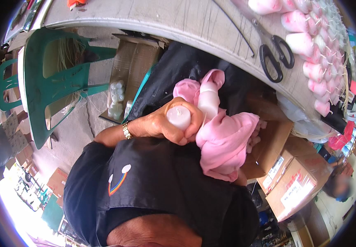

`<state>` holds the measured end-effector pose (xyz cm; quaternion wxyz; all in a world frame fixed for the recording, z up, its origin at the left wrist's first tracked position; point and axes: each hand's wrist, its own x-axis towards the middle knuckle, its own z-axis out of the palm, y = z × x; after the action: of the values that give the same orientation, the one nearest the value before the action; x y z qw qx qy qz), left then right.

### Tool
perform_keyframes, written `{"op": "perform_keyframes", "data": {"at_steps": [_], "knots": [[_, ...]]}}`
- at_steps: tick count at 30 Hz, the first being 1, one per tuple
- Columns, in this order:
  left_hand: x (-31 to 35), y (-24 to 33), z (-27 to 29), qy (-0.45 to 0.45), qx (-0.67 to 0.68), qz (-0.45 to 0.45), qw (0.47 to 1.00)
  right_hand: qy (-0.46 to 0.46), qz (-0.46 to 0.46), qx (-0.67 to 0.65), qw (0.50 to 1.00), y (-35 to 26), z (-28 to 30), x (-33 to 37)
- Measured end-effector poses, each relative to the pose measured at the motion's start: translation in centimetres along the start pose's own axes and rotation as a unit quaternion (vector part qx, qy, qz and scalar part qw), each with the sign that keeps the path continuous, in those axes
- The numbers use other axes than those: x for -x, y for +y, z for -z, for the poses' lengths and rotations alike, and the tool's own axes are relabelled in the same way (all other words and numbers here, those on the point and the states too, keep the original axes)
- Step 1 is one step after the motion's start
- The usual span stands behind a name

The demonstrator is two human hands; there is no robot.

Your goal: The person inserts wicks into small pink and white candles, trims the wicks with scissors, and wipes the candles with a pink cloth. They repeat this process for multiple candles, placing finished units on the table.

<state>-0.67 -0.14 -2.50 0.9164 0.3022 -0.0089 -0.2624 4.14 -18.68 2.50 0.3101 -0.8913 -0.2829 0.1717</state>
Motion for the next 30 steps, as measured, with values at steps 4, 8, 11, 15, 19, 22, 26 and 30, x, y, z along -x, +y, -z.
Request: {"op": "perform_keyframes", "data": {"at_steps": [4,8,11,15,19,22,26,30], "knots": [[-0.4,-0.3,-0.2,0.069,0.031,-0.155,0.985,-0.01,0.037,-0.011,0.999,-0.3,1.7,-1.1],[-0.3,-0.4,-0.5,0.059,0.02,-0.225,0.972,-0.01,0.061,-0.007,0.998,-0.2,1.6,-2.2],[0.0,-0.4,-0.7,0.016,-0.058,-0.183,0.981,0.006,0.066,-0.007,0.998,0.1,0.8,-2.0],[1.2,-0.1,-1.0,-0.027,-0.154,-0.081,0.984,0.032,0.057,-0.016,0.998,0.3,-0.2,-0.4],[1.6,-0.4,-1.4,-0.03,-0.134,-0.045,0.989,0.044,0.051,-0.021,0.997,0.7,-0.8,0.7],[1.8,-0.5,-1.6,-0.02,-0.118,-0.044,0.992,0.056,0.051,-0.023,0.997,1.1,-1.4,0.9],[2.0,-0.5,-1.7,-0.011,-0.101,-0.029,0.994,0.063,0.062,-0.019,0.996,1.8,-2.5,0.8],[2.1,-0.8,-1.5,-0.016,-0.105,-0.034,0.994,0.067,0.071,-0.011,0.995,2.1,-2.9,0.4]]}}
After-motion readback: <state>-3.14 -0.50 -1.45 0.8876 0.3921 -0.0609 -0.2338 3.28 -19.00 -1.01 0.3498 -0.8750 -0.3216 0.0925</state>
